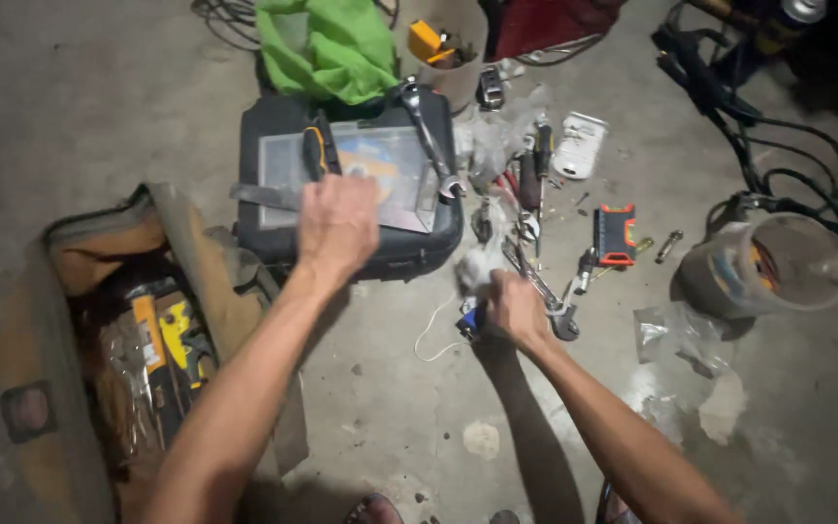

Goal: Organizing various hand tools from the floor into a tool bag and an organizer box.

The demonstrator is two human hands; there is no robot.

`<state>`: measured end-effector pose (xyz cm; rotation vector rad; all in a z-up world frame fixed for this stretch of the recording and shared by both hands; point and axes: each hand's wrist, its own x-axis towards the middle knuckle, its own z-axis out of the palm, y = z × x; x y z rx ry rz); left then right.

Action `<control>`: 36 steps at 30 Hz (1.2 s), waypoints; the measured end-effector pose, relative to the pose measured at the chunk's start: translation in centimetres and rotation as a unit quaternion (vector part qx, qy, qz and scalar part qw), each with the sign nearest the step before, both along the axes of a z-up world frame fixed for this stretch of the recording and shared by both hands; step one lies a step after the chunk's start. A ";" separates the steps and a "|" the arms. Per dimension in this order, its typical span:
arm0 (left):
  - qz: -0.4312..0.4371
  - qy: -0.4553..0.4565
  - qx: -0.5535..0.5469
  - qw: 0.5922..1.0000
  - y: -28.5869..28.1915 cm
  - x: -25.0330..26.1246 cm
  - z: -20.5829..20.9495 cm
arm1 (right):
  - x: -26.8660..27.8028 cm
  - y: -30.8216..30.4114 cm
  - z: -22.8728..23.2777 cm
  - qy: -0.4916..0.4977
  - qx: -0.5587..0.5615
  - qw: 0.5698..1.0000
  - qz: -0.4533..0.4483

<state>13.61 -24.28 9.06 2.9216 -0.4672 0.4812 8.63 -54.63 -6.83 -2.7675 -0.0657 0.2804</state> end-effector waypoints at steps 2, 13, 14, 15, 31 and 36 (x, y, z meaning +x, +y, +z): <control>-0.076 -0.042 -0.015 0.996 -2.4 0.7 -1.4 | -0.7 -0.5 -0.4 -0.043 0.099 0.994 -0.007; -0.255 0.458 -0.142 0.840 -16.6 4.0 -4.8 | 3.0 -8.0 7.9 0.082 0.546 0.827 -0.106; -0.258 0.416 -0.171 0.855 -17.4 4.7 -6.4 | 3.6 -9.0 8.7 0.040 0.546 0.835 -0.058; -0.262 0.376 -0.201 0.866 -18.3 5.1 -8.3 | 3.9 -10.2 9.4 0.000 0.542 0.840 -0.013; -0.240 0.499 -0.540 0.634 -25.5 7.1 -5.9 | 1.8 -22.5 11.6 -0.038 0.533 0.775 -0.337; -0.215 0.394 -0.522 0.726 -26.2 5.3 -3.6 | -0.8 -18.3 16.1 -0.310 0.281 0.877 -0.237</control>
